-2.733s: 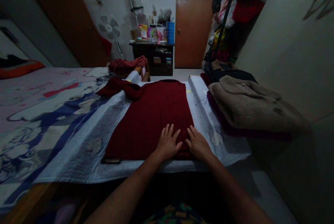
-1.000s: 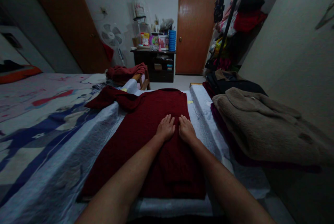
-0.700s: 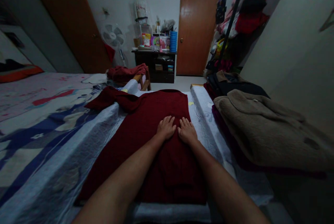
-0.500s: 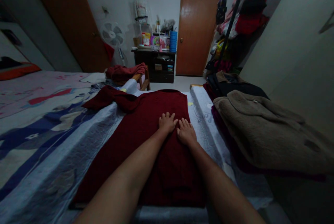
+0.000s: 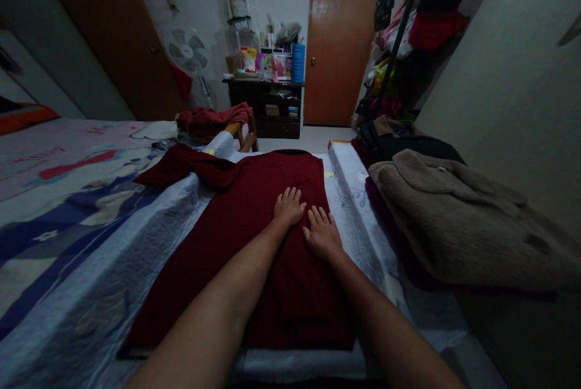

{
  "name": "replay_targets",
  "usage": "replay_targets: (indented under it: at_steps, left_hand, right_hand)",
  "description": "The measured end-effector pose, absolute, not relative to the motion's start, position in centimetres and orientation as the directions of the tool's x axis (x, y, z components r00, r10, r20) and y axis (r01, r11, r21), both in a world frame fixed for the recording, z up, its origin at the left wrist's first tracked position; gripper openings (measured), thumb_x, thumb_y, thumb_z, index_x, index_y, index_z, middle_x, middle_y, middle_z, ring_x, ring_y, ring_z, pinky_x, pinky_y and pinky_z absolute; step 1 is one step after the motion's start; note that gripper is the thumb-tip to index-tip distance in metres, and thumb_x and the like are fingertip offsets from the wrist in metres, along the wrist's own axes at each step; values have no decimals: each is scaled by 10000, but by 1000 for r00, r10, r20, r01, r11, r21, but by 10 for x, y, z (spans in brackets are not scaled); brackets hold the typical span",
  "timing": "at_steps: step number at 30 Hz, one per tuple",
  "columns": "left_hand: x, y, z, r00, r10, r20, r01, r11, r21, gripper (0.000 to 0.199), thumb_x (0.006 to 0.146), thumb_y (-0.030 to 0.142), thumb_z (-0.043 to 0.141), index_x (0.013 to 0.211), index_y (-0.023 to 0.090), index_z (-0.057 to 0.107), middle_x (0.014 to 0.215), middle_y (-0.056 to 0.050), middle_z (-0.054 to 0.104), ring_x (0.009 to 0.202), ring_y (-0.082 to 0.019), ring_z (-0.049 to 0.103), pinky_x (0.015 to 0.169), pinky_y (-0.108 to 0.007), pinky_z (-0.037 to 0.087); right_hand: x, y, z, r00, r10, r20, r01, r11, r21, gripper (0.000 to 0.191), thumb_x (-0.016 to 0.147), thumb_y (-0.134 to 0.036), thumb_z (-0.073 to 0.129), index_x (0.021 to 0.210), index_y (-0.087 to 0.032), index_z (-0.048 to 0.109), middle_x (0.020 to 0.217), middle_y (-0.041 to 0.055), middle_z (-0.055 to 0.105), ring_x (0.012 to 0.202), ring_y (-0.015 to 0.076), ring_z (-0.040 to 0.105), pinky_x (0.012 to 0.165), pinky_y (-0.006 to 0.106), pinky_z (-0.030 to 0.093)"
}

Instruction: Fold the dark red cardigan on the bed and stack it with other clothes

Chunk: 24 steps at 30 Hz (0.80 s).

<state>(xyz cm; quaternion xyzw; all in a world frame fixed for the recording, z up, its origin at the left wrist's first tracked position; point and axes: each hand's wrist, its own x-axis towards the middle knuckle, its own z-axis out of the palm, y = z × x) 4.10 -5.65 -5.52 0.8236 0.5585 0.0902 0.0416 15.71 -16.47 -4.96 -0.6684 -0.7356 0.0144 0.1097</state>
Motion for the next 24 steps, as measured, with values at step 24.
replay_targets:
  at_steps: [24]
  left_hand:
    - [-9,-234,-49,404,913,54,904,-407,132,577,932,366,386,1458,128,365,1568,-143,268,1449,-284,225,1158,-442,240]
  right_hand:
    - [154,-234,-46,-153,964,217,964,194,-181,523,930,-302,440,1400,-75,457,1519,151,358,1431,259,259,1158,415,218]
